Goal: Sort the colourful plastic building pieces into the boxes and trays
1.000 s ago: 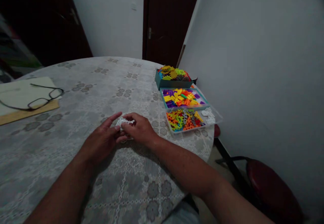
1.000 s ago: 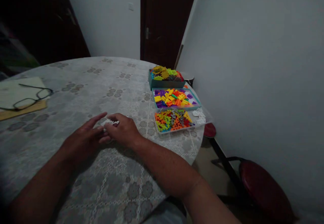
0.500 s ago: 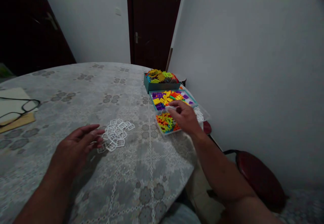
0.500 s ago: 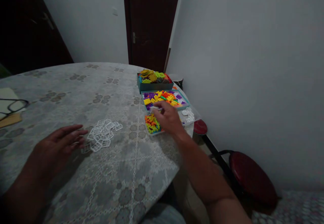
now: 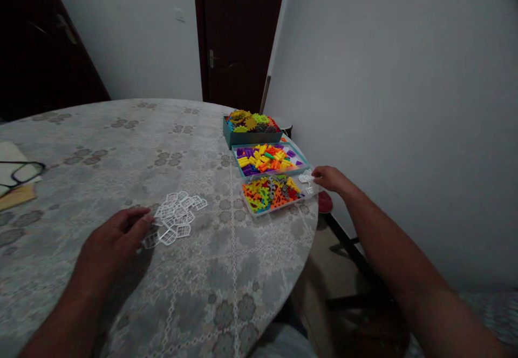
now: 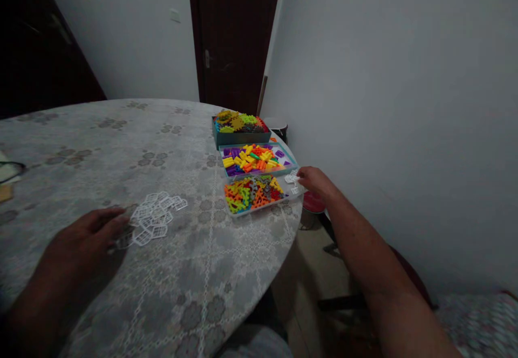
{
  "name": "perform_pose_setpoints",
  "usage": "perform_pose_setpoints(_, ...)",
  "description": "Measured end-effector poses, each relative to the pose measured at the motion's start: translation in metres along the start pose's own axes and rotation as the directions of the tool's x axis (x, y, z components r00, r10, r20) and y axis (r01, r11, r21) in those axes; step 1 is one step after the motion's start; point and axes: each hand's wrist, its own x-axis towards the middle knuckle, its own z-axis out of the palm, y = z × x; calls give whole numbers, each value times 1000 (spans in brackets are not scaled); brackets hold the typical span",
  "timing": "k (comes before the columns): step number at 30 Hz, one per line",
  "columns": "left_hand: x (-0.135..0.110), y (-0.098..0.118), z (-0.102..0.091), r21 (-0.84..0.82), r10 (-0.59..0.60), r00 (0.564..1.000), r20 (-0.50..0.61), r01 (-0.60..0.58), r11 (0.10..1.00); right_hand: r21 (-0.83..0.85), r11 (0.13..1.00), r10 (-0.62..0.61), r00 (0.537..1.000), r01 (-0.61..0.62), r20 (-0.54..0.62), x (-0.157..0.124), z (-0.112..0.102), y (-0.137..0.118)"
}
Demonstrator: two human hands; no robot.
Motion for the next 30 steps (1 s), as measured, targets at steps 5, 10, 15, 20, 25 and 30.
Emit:
perform_pose_setpoints(5,4,-4,1,56,-31,999,31,30,998,-51,999,1,999,-3,-35,-14,1,-13)
perform_pose_setpoints(10,3,-2,4,79,-34,999,22,32,996,25,958,-269,929,284,-256,-62,5,-74)
perform_pose_setpoints(15,-1,-5,3,14,53,994,92,-54,998,262,765,-528,806,588,-267,-117,2,-173)
perform_pose_setpoints(20,-7,-17,0,53,230,943,241,-250,967,385,653,-680,728,653,-81,-125,30,-262)
perform_pose_setpoints(25,-16,-20,0,142,296,914,279,-344,928,290,755,-623,781,588,38,-95,74,-322)
perform_pose_setpoints(30,-18,-16,-3,235,207,938,279,-276,932,250,828,-539,834,501,115,-80,96,-350)
